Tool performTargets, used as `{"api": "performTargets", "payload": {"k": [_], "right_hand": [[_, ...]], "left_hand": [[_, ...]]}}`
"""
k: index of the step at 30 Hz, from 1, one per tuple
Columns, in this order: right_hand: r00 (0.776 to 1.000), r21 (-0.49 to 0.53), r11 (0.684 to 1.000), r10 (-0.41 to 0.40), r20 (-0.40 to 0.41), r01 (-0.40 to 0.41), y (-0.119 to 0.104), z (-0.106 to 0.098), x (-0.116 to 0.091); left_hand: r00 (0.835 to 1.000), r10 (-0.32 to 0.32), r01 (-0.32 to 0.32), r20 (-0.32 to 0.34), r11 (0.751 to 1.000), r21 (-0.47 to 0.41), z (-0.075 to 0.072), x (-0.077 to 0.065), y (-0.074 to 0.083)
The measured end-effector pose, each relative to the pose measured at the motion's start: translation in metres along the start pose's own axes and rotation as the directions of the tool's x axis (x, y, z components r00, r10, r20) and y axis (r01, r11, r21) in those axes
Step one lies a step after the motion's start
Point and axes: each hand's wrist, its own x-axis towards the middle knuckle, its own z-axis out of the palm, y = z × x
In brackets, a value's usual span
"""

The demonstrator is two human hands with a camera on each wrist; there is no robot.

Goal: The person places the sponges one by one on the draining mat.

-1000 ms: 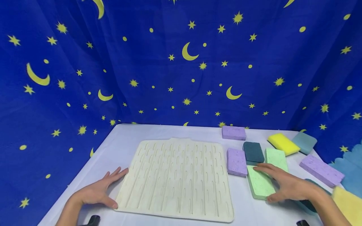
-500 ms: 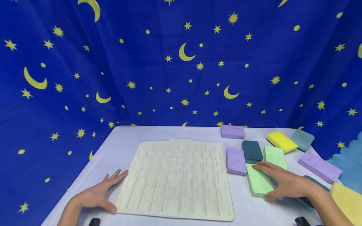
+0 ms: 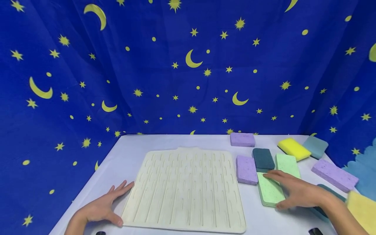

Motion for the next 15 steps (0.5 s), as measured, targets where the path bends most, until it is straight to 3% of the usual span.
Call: {"api": "performTargets", "payload": {"k": [6,15], "right_hand": [[1.0,-0.007,1.0,-0.002,-0.004,0.002,-0.002,-0.001,-0.001],[0.994,-0.038,0.993,0.112,-0.015,-0.113,-0.012,-0.004,0.001]], "left_hand": [[0.999,0.017,-0.015,-0.035,0.999,0.042,0.002,0.0,-0.001],[0.999,-0.005,0.008,-0.038,0.998,0.066,0.001,0.0,-0.002]]}}
